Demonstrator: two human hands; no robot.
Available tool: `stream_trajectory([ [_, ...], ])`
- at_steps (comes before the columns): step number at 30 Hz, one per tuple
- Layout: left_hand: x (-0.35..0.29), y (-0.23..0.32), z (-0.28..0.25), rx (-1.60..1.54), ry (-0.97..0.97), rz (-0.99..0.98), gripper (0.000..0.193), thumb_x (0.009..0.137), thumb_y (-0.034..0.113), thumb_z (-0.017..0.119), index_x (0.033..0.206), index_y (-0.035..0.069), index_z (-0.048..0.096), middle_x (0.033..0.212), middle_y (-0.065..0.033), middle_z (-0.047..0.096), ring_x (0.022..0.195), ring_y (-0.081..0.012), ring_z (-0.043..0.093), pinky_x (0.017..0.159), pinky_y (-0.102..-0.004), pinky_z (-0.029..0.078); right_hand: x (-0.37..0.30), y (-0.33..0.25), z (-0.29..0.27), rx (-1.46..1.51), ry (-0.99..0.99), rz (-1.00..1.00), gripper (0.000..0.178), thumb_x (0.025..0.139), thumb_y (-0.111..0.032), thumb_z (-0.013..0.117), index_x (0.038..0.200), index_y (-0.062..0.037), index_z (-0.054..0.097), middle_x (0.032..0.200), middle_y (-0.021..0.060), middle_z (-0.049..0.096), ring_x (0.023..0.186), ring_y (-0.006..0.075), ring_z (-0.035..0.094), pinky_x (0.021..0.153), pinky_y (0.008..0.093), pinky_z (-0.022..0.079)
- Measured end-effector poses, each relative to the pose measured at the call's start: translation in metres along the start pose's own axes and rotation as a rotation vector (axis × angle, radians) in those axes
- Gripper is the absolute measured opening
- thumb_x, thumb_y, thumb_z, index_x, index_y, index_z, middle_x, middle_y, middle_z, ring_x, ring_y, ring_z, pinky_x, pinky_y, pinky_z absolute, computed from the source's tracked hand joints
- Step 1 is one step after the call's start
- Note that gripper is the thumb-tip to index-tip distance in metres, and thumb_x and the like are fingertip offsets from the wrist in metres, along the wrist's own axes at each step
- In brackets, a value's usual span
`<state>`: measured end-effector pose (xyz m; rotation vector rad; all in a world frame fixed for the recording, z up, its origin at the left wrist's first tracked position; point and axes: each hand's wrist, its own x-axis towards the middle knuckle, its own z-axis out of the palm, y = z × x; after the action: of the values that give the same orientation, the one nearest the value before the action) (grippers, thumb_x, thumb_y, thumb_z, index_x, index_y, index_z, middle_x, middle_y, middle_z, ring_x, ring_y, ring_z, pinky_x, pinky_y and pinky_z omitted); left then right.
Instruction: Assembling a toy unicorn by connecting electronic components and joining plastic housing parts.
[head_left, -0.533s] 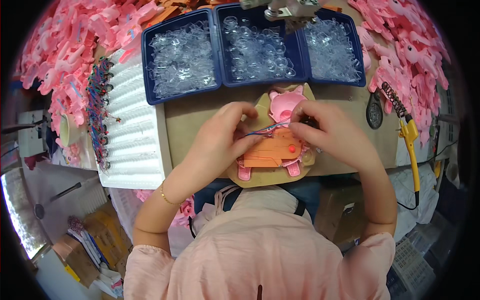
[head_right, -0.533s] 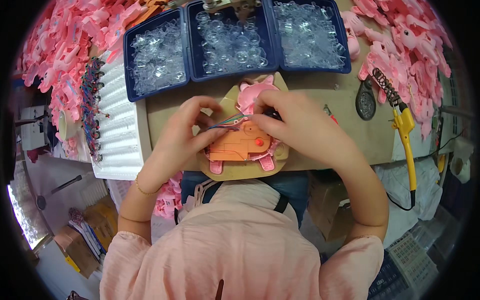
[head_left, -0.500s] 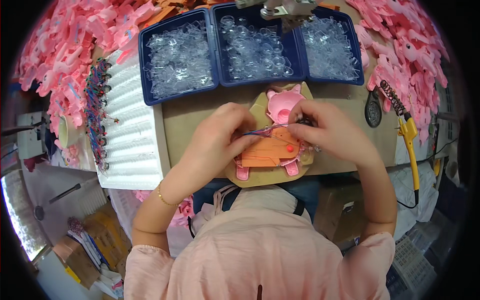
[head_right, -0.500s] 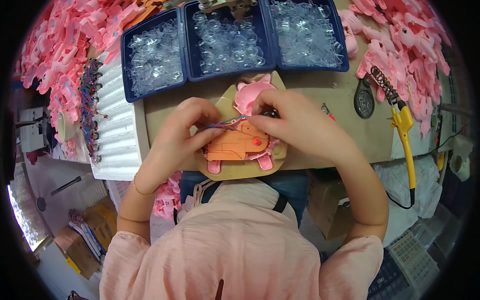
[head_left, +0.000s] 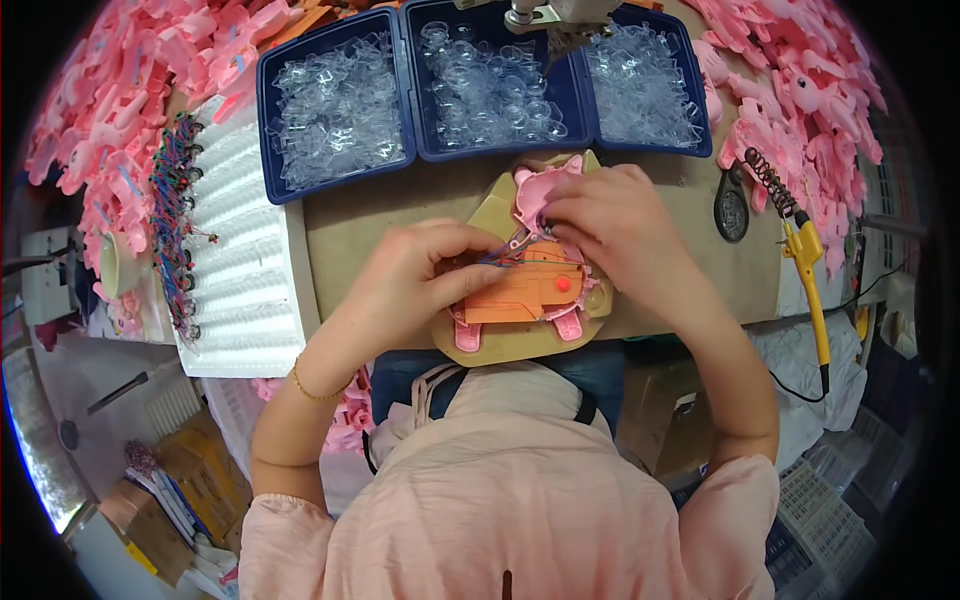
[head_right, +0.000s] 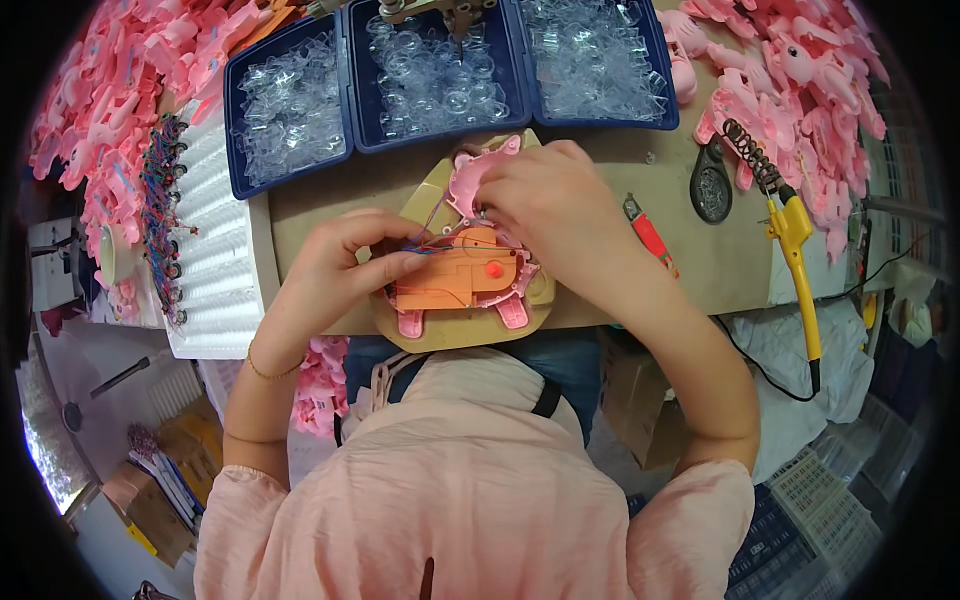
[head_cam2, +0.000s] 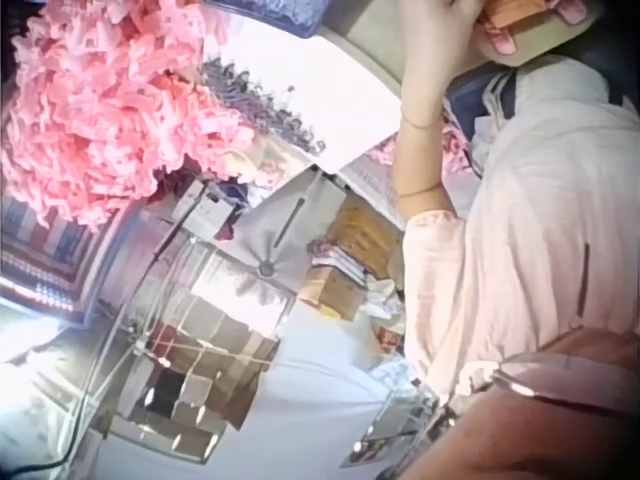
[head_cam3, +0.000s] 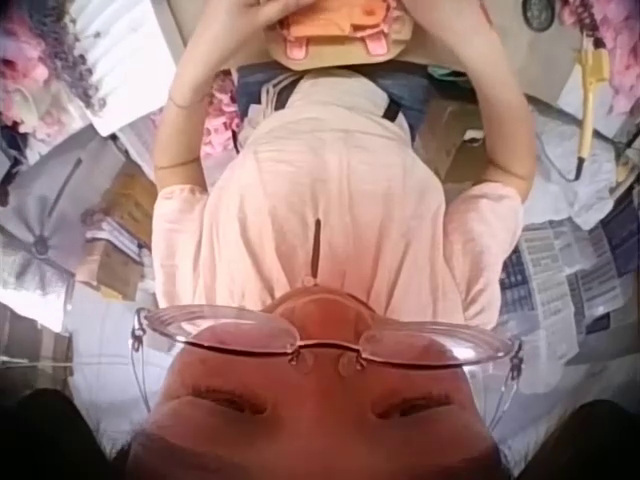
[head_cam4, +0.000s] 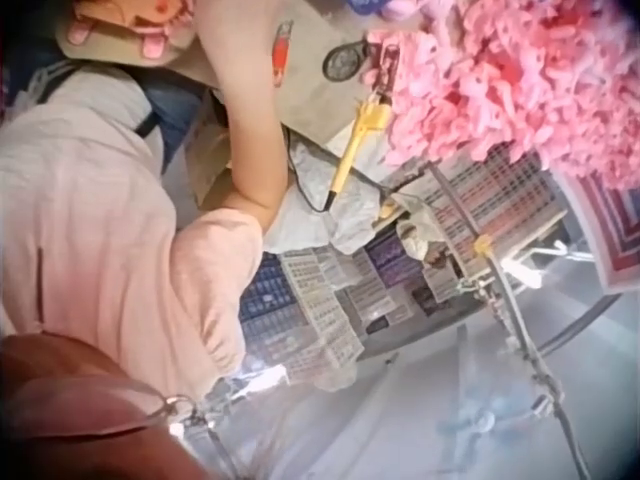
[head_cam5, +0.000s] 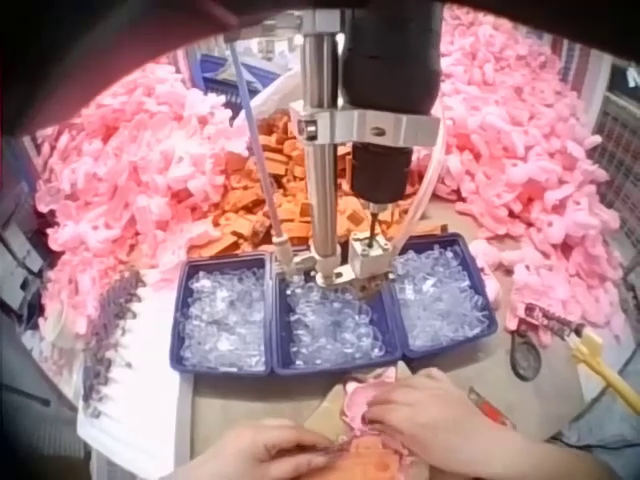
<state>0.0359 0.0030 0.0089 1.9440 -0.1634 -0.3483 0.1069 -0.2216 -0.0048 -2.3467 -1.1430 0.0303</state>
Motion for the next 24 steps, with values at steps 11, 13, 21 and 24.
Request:
stream_trajectory([
  [11, 0.002, -0.002, 0.005, -0.014, -0.031, 0.067, 0.018, 0.078, 0.009, 0.067, 0.094, 0.002, 0.068, 0.076, -0.0110, 0.062, 0.067, -0.0209, 0.060, 0.062, -0.0290, 0.047, 0.033, -0.006, -0.019, 0.049, -0.401, 0.085, 0.019, 0.068, -0.007, 0.067, 0.081, -0.0008, 0.055, 0.083, 0.0126, 0.058, 0.081, 0.0315, 0.057, 0.067, 0.0392, 0.045],
  [13, 0.001, -0.001, 0.002, -0.004, -0.051, 0.026, 0.018, 0.078, 0.009, 0.067, 0.094, 0.001, 0.068, 0.076, -0.0114, 0.062, 0.066, -0.0214, 0.060, 0.061, -0.0293, 0.047, 0.037, -0.012, -0.019, -0.039, -0.400, 0.060, 0.018, 0.070, -0.007, 0.066, 0.082, 0.0004, 0.054, 0.082, 0.0146, 0.059, 0.078, 0.0325, 0.057, 0.067, 0.0396, 0.045],
  [21, 0.003, 0.004, -0.001, 0.062, -0.029, -0.037, 0.020, 0.079, 0.013, 0.066, 0.094, 0.000, 0.067, 0.075, -0.0133, 0.063, 0.064, -0.0201, 0.061, 0.061, -0.0310, 0.048, -0.036, -0.047, -0.027, 0.070, 0.220, 0.184, 0.012, 0.072, -0.007, 0.065, 0.083, -0.0049, 0.059, 0.081, 0.0085, 0.060, 0.075, 0.0272, 0.058, 0.066, 0.0379, 0.045],
  [24, 0.005, 0.006, -0.001, 0.044, -0.085, -0.101, 0.021, 0.078, 0.012, 0.069, 0.094, -0.002, 0.066, 0.077, -0.0082, 0.064, 0.067, -0.0114, 0.055, 0.062, -0.0258, 0.045, -0.040, -0.072, -0.008, 0.169, 0.074, -0.156, 0.023, 0.065, -0.007, 0.072, 0.086, -0.0088, 0.062, 0.094, 0.0067, 0.062, 0.085, 0.0215, 0.060, 0.074, 0.0355, 0.046],
])
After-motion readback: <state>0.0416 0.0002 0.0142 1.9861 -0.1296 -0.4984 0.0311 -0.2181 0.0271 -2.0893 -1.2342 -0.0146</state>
